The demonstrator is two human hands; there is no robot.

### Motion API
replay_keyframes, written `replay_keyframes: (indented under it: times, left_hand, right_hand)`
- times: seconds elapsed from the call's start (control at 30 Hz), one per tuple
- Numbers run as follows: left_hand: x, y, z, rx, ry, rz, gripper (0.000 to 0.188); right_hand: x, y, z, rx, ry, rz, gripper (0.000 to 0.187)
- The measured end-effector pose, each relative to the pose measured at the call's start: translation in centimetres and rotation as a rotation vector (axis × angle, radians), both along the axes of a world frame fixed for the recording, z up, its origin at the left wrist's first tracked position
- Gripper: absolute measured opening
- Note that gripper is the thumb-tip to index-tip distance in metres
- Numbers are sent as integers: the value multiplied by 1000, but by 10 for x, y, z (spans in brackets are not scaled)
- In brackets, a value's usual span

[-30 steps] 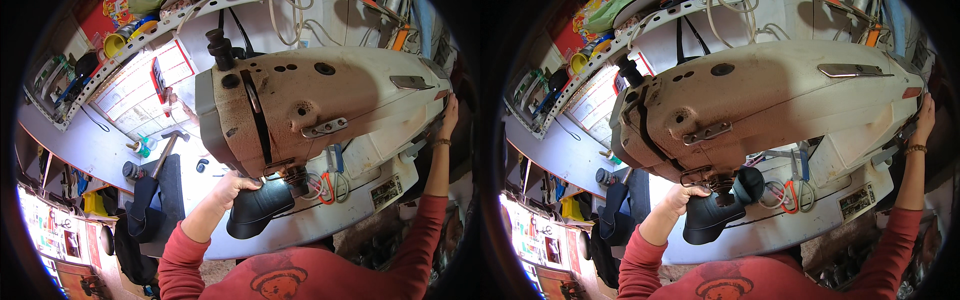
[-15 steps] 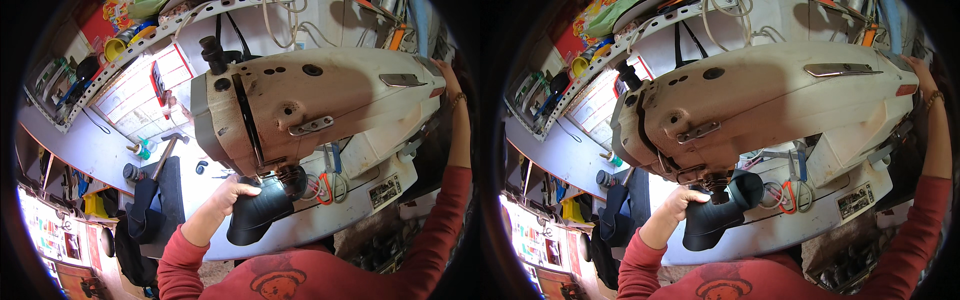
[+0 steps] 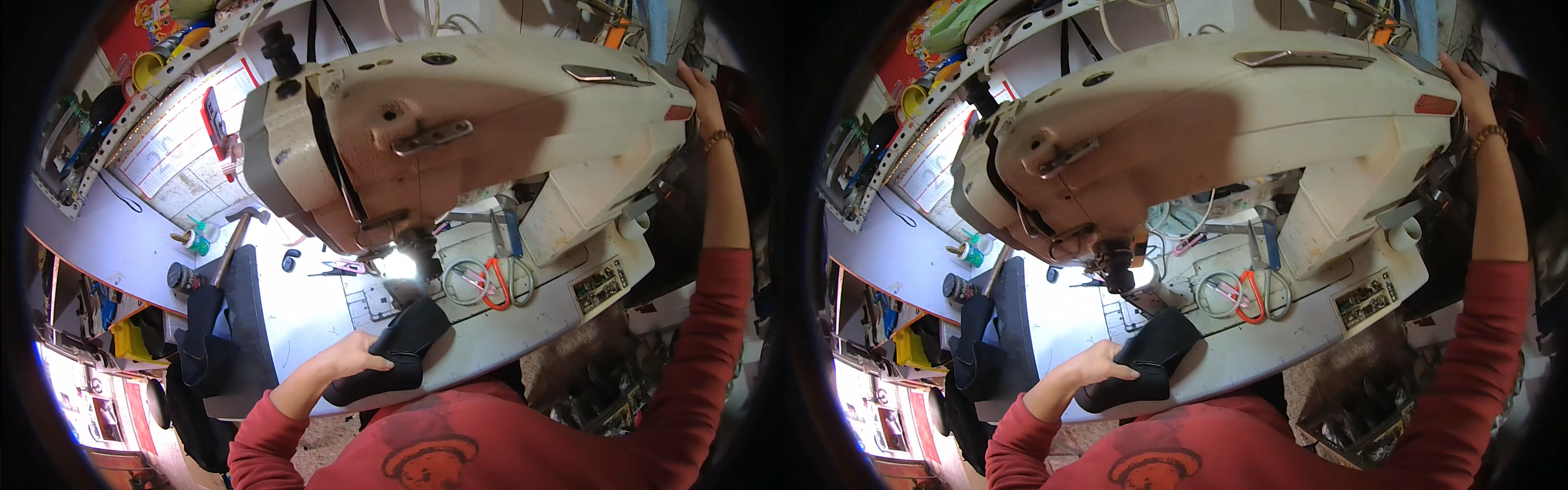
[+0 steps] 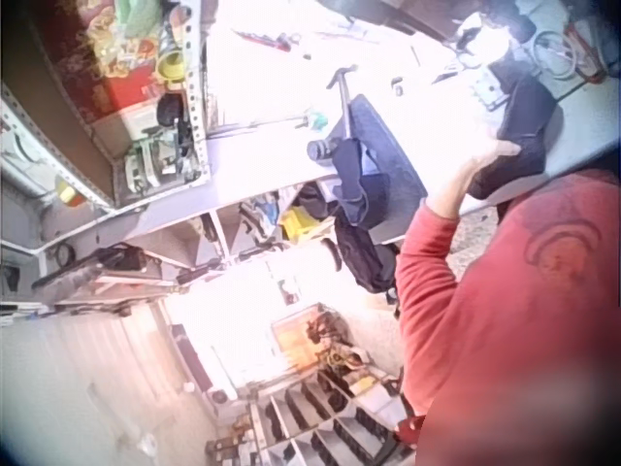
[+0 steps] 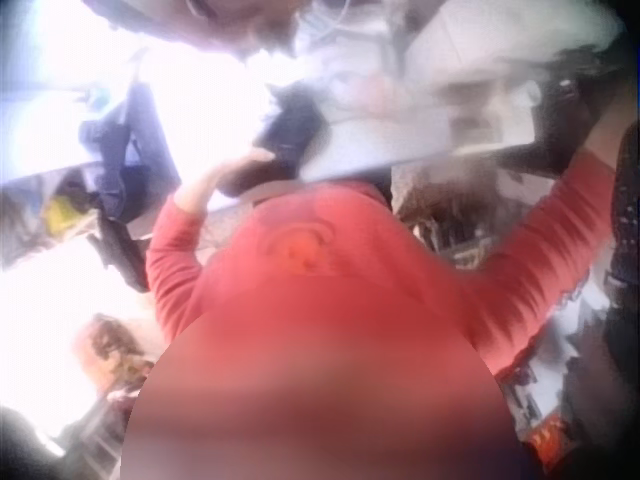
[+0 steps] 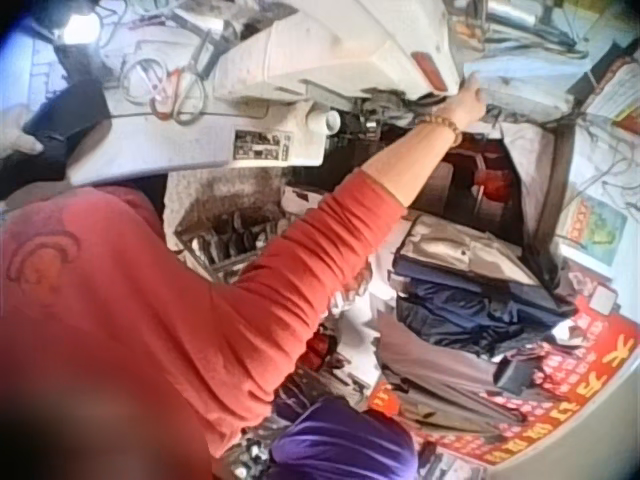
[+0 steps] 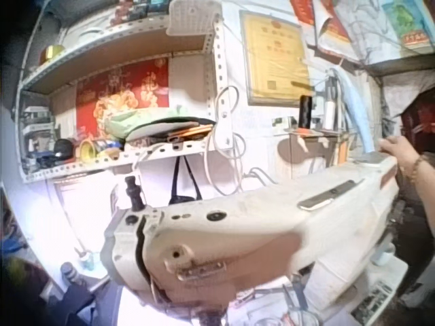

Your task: The person aligns a black leather piece under a sewing machine needle, then operates the machine to stitch the material. They repeatedly adjust the leather and the machine, guiding the piece through the needle area.

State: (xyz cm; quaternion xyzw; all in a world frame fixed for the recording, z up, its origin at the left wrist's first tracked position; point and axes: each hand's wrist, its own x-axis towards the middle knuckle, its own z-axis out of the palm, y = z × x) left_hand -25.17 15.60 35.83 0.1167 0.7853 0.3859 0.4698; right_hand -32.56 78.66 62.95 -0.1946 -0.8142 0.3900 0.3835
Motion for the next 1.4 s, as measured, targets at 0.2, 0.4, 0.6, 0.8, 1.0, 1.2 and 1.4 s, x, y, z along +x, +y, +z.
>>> replay_keyframes:
  times: [0.2,0.4,0.6,0.8,1.0,1.2,1.4]
  left_hand:
    - [43,3,-14,26,983,271,63]
    - [72,32,-12,3,1340,286,66]
    - [76,51,-19,143,1063,495,14]
    - [83,36,-25,494,940,703,7]
    - [93,30,-26,780,400,862,10]
    - [89,30,-26,769,211,885,9]
    - [83,24,-29,887,141,925,8]
  right_hand:
    - [91,-197,-122,576,614,359,36]
    - [98,-305,-299,999,-204,865,27]
    - [76,-307,-314,1054,-214,898,16]
    - [77,-307,-321,964,-177,936,12]
    - [68,-304,-326,1073,-244,862,10]
    - [87,-341,-282,796,106,896,31]
    - [129,-417,-302,678,-10,1140,46]
